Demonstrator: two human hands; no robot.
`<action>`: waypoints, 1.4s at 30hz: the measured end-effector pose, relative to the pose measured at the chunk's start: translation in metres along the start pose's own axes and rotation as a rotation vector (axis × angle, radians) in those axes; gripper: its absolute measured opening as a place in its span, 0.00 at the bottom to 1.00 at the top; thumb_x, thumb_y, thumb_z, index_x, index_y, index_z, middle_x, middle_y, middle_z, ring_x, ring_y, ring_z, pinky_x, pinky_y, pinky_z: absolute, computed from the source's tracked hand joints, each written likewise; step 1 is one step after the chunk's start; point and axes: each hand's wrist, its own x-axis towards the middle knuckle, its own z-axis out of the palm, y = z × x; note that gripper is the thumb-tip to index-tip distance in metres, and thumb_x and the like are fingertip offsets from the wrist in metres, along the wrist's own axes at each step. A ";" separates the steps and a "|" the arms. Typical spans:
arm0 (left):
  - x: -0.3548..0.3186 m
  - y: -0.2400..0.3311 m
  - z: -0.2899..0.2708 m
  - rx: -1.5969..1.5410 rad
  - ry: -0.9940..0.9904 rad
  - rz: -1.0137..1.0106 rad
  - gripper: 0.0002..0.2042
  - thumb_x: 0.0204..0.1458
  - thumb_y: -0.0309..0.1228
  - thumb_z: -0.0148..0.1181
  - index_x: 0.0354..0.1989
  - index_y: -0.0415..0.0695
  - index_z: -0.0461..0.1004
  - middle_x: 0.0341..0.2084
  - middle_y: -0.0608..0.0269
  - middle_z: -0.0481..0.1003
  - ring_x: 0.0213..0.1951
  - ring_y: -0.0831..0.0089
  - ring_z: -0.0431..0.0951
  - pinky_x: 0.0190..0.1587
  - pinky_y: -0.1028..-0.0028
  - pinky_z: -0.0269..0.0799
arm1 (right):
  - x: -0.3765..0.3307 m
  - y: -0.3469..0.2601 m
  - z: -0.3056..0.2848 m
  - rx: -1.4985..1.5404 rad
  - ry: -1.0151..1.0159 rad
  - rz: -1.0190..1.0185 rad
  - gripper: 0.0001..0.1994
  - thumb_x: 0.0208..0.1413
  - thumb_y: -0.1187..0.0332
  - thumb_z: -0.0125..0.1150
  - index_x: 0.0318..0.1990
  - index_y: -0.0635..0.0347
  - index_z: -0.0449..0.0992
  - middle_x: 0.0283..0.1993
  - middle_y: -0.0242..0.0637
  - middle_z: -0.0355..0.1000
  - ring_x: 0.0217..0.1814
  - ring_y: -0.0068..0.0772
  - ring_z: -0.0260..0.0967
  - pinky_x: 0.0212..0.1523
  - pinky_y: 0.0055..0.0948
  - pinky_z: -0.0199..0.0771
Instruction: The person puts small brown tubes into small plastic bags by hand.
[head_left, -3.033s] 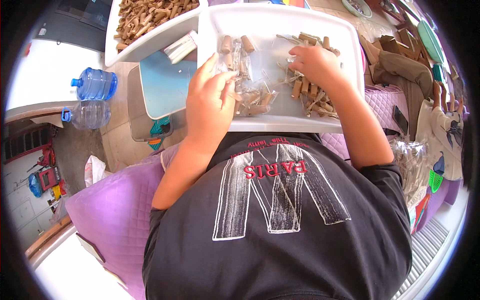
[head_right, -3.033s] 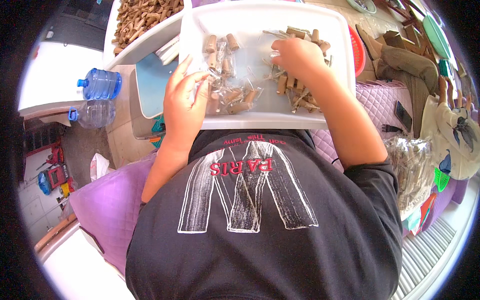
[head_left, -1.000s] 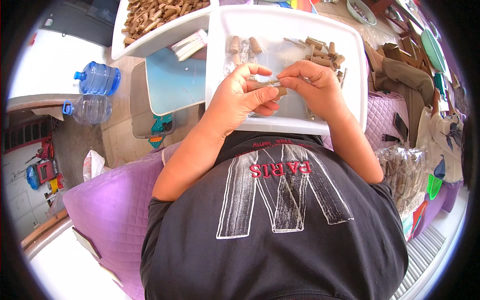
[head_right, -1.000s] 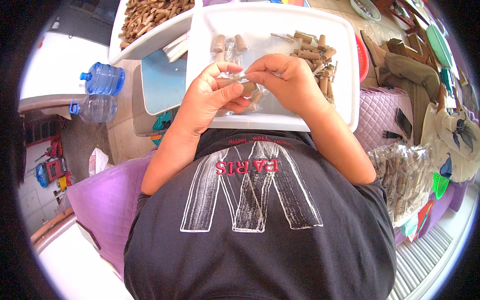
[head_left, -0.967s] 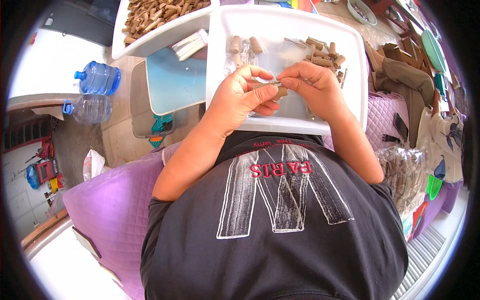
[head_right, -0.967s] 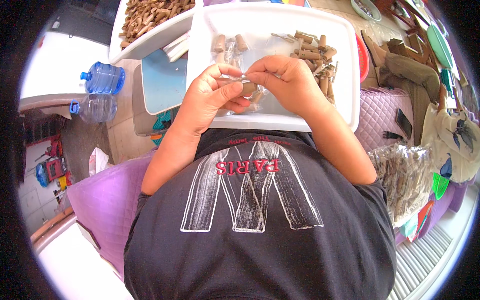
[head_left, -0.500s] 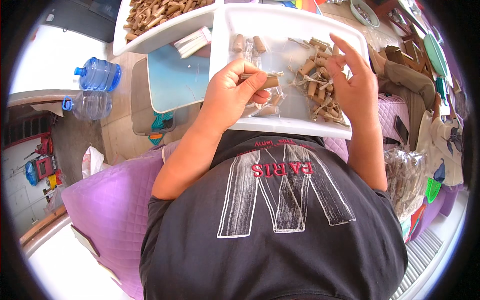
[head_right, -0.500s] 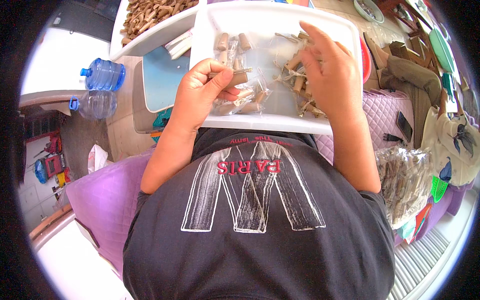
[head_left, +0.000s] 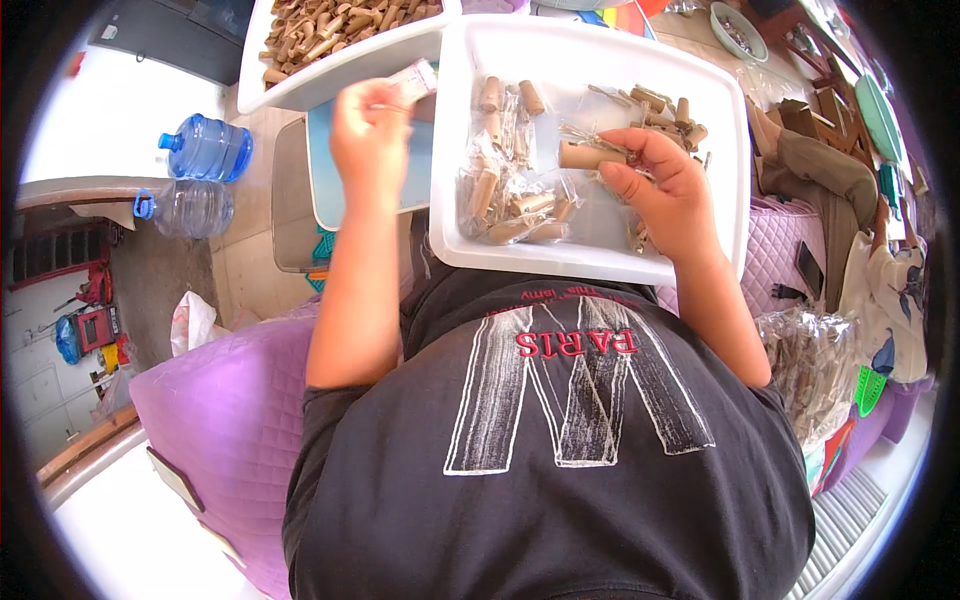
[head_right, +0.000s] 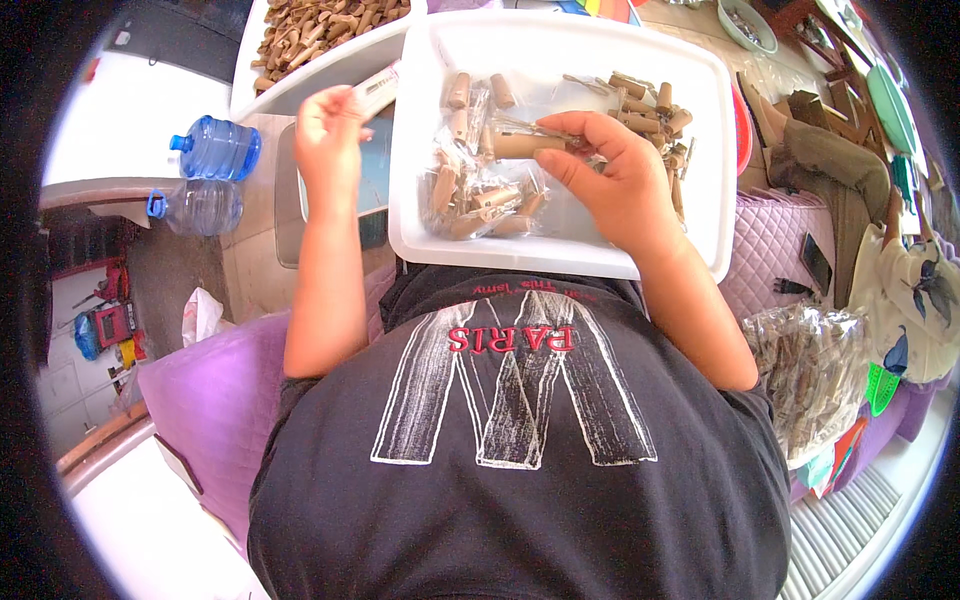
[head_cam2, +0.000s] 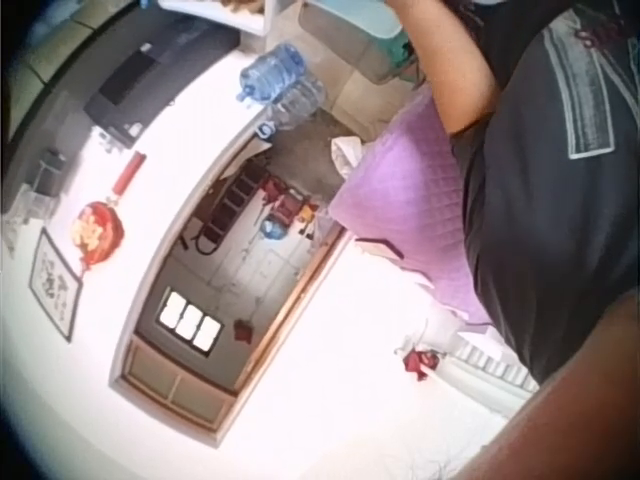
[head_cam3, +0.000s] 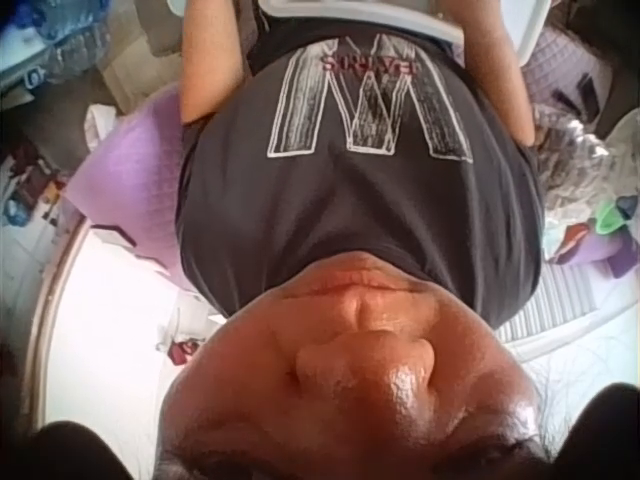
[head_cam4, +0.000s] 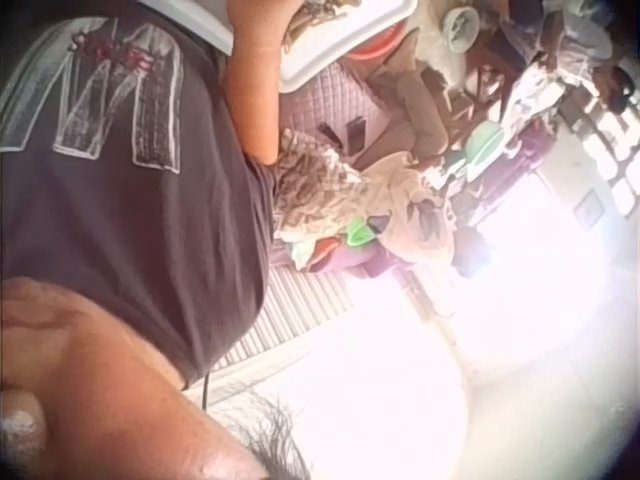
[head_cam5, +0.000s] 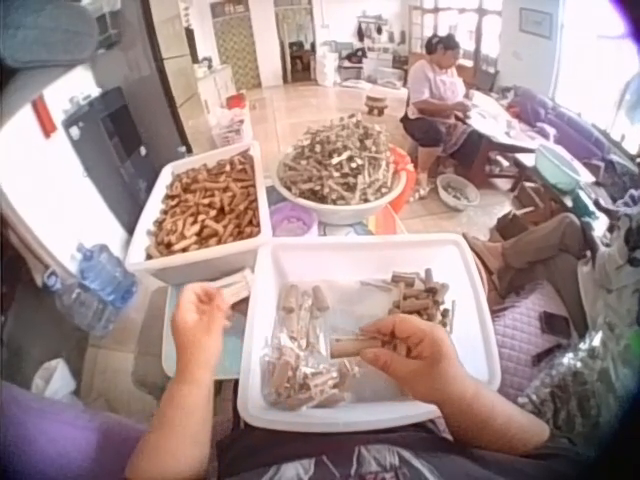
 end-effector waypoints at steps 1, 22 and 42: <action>0.014 -0.011 -0.006 0.168 0.103 -0.012 0.16 0.45 0.34 0.63 0.40 0.40 0.68 0.29 0.62 0.72 0.26 0.77 0.71 0.28 0.77 0.70 | 0.000 0.005 0.001 0.167 0.019 0.099 0.13 0.49 0.73 0.60 0.43 0.64 0.72 0.34 0.27 0.70 0.35 0.17 0.63 0.39 0.18 0.65; 0.032 -0.106 -0.075 0.095 0.129 -0.274 0.08 0.49 0.30 0.57 0.34 0.39 0.75 0.24 0.63 0.75 0.26 0.77 0.75 0.30 0.78 0.70 | 0.003 0.019 0.017 0.612 -0.082 0.321 0.13 0.53 0.71 0.57 0.46 0.66 0.71 0.36 0.28 0.70 0.36 0.15 0.63 0.41 0.15 0.63; -0.072 0.059 -0.015 -0.282 -0.351 -0.428 0.11 0.44 0.31 0.64 0.29 0.35 0.74 0.22 0.61 0.75 0.20 0.78 0.72 0.24 0.80 0.70 | 0.011 -0.018 0.017 -0.287 0.200 -0.455 0.15 0.41 0.76 0.63 0.40 0.61 0.74 0.31 0.39 0.70 0.35 0.37 0.67 0.36 0.28 0.67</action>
